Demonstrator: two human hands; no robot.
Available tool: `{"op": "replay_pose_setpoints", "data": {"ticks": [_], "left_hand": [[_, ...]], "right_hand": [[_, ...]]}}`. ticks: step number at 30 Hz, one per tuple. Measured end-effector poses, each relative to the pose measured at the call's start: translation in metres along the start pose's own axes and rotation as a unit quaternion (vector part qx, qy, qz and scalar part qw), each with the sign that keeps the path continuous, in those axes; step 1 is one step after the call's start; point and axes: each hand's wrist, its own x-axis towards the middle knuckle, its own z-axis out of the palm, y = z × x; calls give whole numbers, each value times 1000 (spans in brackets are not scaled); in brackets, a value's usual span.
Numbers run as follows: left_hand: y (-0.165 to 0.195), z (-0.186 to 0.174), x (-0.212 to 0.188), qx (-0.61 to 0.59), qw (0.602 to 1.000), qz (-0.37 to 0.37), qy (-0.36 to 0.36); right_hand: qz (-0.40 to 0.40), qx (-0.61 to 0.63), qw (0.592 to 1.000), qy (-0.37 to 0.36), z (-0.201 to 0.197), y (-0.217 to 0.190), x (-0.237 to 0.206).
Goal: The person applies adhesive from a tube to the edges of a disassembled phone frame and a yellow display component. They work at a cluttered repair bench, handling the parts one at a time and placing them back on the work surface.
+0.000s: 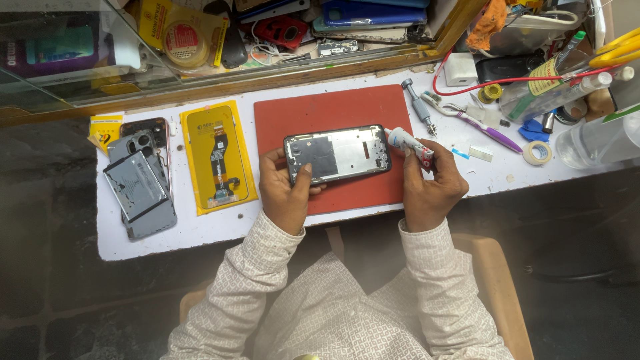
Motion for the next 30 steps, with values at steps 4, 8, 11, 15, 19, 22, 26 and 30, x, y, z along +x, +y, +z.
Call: {"op": "replay_pose_setpoints", "data": {"ticks": [4, 8, 11, 15, 19, 22, 26, 30], "left_hand": [[-1, -1, 0, 3, 1000, 3, 3], [-6, -4, 1, 2, 1000, 5, 2], [-9, -4, 1, 1, 1000, 8, 1], [-17, 2, 3, -10, 1000, 14, 0], [-23, 10, 11, -62, 998, -1, 8], [-26, 19, 4, -86, 996, 14, 8], [-20, 38, -30, -143, 990, 15, 9], [-8, 49, -50, -145, 989, 4, -5]], "right_hand": [[-2, -15, 1000, -2, -1, -5, 0], [-11, -28, 1000, 0, 0, -5, -6], [-6, -30, 1000, -1, -2, 1, -9], [47, 37, 998, 4, -11, 16, -16], [187, 344, 920, -14, -21, 33, -17], [255, 477, 840, -39, -28, 35, -25], [253, 552, 790, -85, -29, 15, -34], [264, 584, 761, -98, -20, 2, -27]]}}
